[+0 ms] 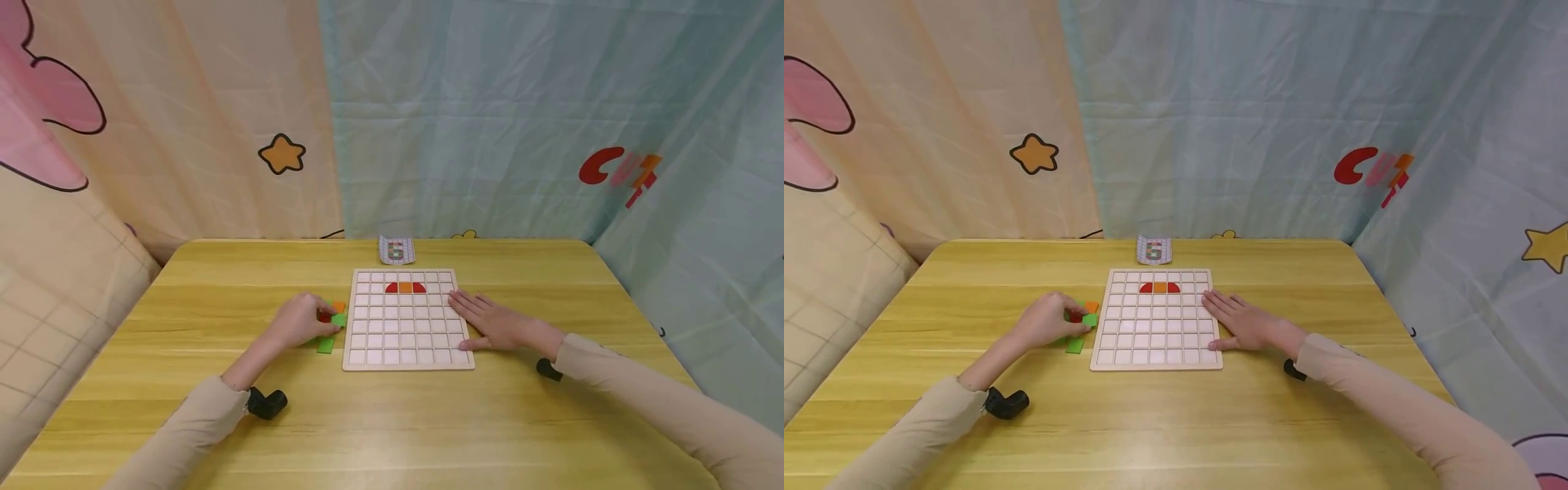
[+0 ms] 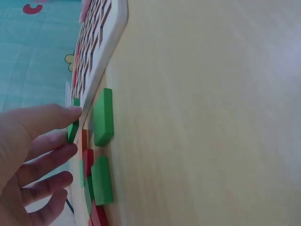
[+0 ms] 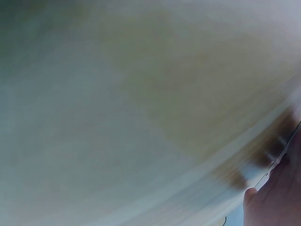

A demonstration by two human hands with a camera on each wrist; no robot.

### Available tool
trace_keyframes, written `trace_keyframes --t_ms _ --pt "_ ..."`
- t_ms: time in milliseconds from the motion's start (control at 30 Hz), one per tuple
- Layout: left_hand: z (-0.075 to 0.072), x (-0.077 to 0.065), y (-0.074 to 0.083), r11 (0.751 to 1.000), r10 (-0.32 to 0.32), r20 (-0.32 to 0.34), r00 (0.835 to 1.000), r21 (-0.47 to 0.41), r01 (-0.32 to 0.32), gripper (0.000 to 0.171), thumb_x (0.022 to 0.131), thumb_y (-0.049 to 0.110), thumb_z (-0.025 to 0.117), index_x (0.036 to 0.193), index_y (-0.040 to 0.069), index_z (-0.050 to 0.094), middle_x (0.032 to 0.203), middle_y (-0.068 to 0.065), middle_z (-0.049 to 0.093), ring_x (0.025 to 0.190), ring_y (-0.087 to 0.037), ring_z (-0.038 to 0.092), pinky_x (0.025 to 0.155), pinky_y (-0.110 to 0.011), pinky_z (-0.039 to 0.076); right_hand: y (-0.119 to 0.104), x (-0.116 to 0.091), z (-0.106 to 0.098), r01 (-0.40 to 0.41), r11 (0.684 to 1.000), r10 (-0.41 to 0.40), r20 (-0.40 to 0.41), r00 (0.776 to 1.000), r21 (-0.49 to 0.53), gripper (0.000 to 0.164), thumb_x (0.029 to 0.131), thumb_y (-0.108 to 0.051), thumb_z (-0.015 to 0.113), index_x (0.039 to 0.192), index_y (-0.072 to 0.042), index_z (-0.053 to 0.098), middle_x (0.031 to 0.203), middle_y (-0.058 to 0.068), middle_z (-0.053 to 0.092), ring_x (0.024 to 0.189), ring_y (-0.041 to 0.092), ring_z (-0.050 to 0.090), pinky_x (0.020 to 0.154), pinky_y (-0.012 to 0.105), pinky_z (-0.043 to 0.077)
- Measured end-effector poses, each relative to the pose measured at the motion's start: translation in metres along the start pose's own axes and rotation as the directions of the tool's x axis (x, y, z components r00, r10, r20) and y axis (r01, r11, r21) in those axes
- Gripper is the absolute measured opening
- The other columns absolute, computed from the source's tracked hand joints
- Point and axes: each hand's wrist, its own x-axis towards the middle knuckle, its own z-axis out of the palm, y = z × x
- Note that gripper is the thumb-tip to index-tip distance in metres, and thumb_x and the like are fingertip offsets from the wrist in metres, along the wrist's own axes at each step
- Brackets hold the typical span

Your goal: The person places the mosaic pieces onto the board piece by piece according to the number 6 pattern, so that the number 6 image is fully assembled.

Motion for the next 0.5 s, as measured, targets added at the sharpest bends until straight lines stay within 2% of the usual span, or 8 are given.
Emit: trace_keyframes --t_ms 100,200,367,500 --pt "0.0 0.004 0.005 1.0 -0.01 -0.002 1.0 -0.024 0.01 0.03 0.074 0.029 0.081 0.096 0.01 0.078 0.089 -0.004 0.074 0.064 -0.009 0.056 0.053 -0.024 0.041 -0.001 -0.002 0.0 0.004 1.0 -0.004 0.0 1.0 0.007 0.092 0.093 -0.062 0.042 0.155 -0.005 0.004 0.163 0.012 -0.001 0.15 0.03 0.002 0.119 0.052 0.012" --pt "0.0 0.009 0.01 0.999 -0.02 -0.009 1.0 -0.026 0.02 0.029 0.074 0.031 0.081 0.097 0.013 0.078 0.088 -0.001 0.074 0.06 -0.008 0.054 0.05 -0.024 0.038 -0.002 -0.003 -0.001 0.009 1.0 -0.009 -0.006 1.0 0.013 0.092 0.093 -0.062 0.042 0.155 -0.005 0.005 0.163 0.013 0.0 0.15 0.03 0.003 0.118 0.052 0.013" --pt "0.0 0.018 0.02 1.0 0.005 -0.03 1.0 0.016 -0.004 0.031 0.074 0.035 0.082 0.097 0.015 0.078 0.095 -0.003 0.075 0.075 -0.013 0.061 0.059 -0.026 0.044 -0.001 -0.002 -0.001 0.018 1.0 -0.018 -0.031 0.999 0.004 0.091 0.093 -0.06 0.044 0.154 -0.003 0.007 0.162 0.015 0.003 0.15 0.032 0.006 0.117 0.054 0.015" --pt "0.001 0.027 0.028 1.0 0.016 -0.019 1.0 0.012 -0.016 0.031 0.075 0.034 0.08 0.1 0.014 0.078 0.096 -0.002 0.075 0.083 -0.015 0.062 0.069 -0.029 0.047 0.0 -0.002 0.0 0.014 1.0 -0.014 -0.014 1.0 -0.013 0.092 0.093 -0.062 0.043 0.154 -0.004 0.006 0.162 0.014 0.001 0.15 0.031 0.004 0.118 0.053 0.014"
